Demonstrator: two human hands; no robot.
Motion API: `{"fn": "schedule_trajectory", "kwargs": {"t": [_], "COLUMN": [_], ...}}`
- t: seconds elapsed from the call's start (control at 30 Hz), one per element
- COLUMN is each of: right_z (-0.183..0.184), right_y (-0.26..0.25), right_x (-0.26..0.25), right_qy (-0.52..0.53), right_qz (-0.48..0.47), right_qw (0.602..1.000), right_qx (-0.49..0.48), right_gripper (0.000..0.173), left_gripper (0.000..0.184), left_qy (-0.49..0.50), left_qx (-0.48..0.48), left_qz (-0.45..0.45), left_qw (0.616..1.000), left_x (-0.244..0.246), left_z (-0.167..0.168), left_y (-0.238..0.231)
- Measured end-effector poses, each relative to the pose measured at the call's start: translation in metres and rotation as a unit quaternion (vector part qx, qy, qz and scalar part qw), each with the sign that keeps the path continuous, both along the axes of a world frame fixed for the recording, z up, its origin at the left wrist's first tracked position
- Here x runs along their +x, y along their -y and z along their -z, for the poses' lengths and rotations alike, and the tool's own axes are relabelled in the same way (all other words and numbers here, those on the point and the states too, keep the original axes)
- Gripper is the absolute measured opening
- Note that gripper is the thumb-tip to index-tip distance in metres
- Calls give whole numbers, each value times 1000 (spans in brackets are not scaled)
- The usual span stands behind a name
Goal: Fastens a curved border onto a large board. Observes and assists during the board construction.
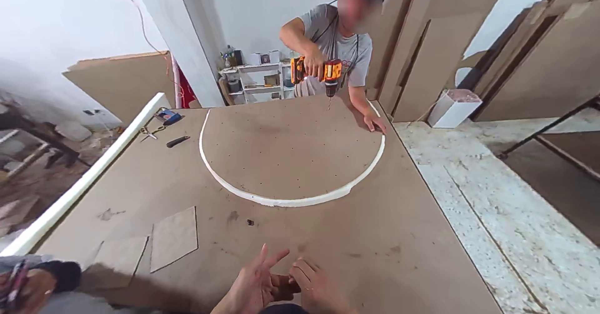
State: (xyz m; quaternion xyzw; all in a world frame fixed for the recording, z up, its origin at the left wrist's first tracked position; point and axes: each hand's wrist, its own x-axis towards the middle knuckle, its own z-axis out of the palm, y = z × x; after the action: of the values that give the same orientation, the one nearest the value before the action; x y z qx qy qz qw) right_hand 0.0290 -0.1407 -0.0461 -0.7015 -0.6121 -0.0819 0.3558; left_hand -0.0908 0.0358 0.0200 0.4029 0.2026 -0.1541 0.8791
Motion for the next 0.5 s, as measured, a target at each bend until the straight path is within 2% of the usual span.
{"fn": "schedule_trajectory", "kwargs": {"t": [0.07, 0.2, 0.27, 0.37, 0.43, 0.5], "right_z": [-2, 3, 0, -2, -5, -6], "right_y": [1, 2, 4, 5, 5, 6], "right_x": [-3, -12, -19, -26, -27, -26], "right_qy": [-19, -77, -168, -263, -258, -245], "right_qz": [-3, 21, 33, 40, 34, 25], "right_qw": [999, 994, 982, 963, 965, 968], "right_qx": [-45, -71, -78, -43, -41, -52], "right_gripper": [23, 30, 25, 9, 7, 13], "left_gripper": [78, 74, 73, 73, 73, 71], "left_qy": [-6, -12, -22, -28, -32, -20], "left_qx": [47, 113, 112, 86, 60, 73], "left_qz": [-2, -2, -9, -12, -17, -10], "left_qw": [999, 994, 993, 996, 998, 997], "left_x": [-1, -3, -5, -6, -7, -8], "left_z": [1, 5, 5, 6, 6, 8], "left_y": [4, 10, 10, 6, 4, 5]}}
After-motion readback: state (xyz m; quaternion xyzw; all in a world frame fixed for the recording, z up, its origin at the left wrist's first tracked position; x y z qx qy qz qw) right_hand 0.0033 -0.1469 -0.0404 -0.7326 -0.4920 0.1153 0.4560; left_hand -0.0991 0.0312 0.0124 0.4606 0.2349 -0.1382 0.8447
